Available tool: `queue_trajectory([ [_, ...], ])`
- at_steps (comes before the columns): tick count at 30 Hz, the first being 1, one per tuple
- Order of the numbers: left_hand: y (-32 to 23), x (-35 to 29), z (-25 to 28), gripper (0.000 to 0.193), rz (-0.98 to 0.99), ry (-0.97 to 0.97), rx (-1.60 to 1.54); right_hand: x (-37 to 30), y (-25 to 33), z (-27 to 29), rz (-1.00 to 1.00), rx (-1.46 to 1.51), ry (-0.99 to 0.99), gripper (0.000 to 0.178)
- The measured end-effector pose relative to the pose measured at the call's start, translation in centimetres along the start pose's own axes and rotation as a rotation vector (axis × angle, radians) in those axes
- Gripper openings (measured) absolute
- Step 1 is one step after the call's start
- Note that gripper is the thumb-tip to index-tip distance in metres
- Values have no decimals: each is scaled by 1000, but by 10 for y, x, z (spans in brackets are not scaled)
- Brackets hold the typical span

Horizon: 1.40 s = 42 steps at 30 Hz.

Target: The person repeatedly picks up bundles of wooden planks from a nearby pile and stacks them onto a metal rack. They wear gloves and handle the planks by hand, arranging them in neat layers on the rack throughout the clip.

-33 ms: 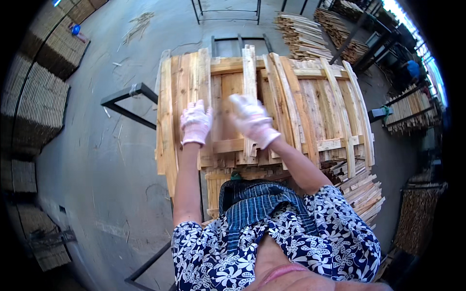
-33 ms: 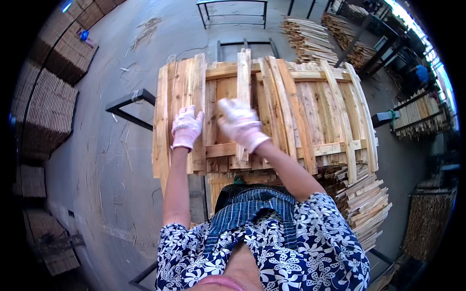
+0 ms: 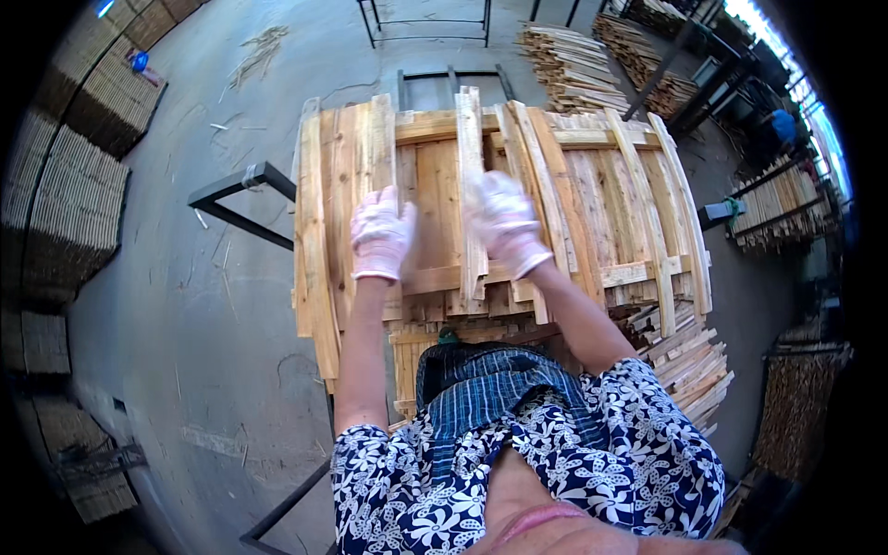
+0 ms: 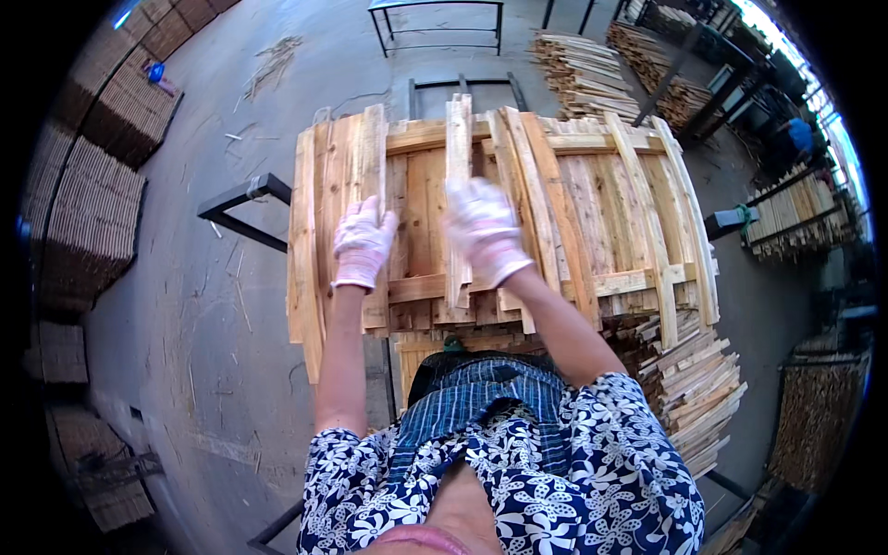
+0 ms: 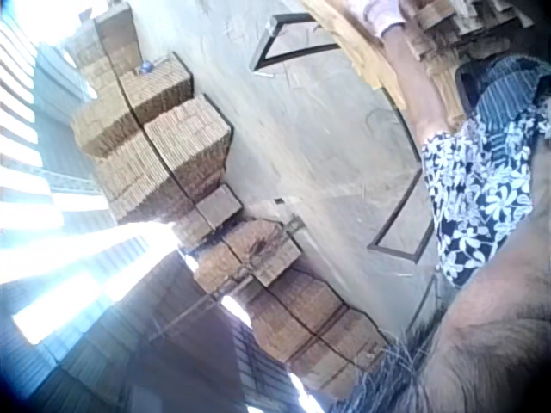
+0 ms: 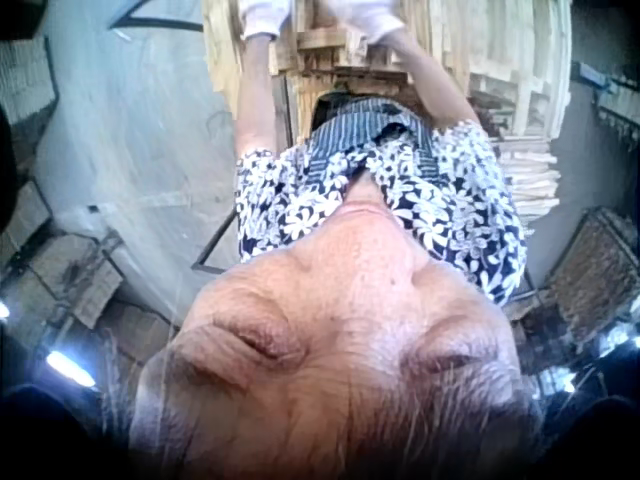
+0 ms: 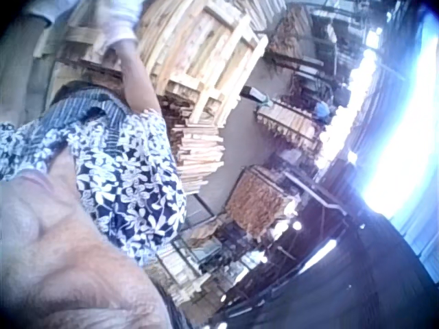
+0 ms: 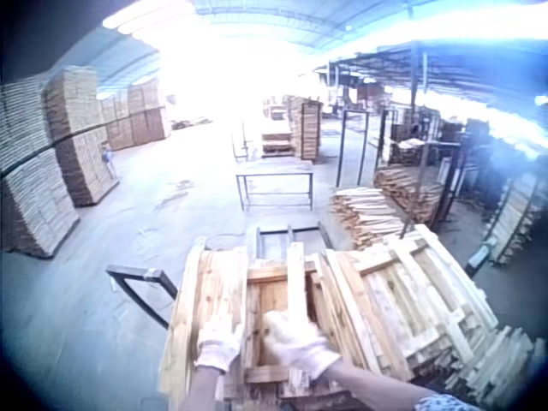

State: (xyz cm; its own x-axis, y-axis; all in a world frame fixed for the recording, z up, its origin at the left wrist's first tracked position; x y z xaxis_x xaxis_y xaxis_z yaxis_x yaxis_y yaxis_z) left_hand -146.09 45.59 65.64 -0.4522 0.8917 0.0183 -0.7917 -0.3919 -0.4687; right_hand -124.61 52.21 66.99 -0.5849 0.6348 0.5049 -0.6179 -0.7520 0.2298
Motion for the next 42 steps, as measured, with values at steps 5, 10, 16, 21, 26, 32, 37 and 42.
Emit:
queue_trajectory([
  [5,-95,14,-66,90,-2,266,-115,-76,-148,26,-663,-288,234,63],
  [10,-130,31,-100,78,58,303,-32,-90,-200,23,-643,112,239,58],
  [16,-78,2,-75,81,55,209,-114,-47,-154,24,-573,293,73,61],
  [21,-66,-21,-75,84,115,223,171,-18,-110,17,-682,-233,507,71],
  [26,-83,0,-72,80,-93,-131,477,-7,-102,23,-683,-228,475,74],
  [32,-48,28,-60,80,47,-90,424,-13,-95,3,-715,-45,526,88],
  [37,-32,30,-60,77,87,-48,336,-8,-92,9,-742,118,503,93],
  [42,-11,39,-75,63,60,-112,91,24,-35,-46,-666,328,482,85],
])
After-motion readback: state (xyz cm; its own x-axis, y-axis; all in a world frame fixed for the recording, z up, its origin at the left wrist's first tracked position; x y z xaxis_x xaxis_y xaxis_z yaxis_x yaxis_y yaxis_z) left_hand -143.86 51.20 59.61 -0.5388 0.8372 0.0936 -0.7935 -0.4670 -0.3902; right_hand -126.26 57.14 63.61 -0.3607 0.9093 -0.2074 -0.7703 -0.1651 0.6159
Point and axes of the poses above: each hand's wrist, its own x-axis towards the middle knuckle, its own z-axis out of the back of the hand, y = z × x, the point moved 4 cm from there along x, towards the middle knuckle, and after that the axes turned 5 degrees about z, right-handed, at the moved point
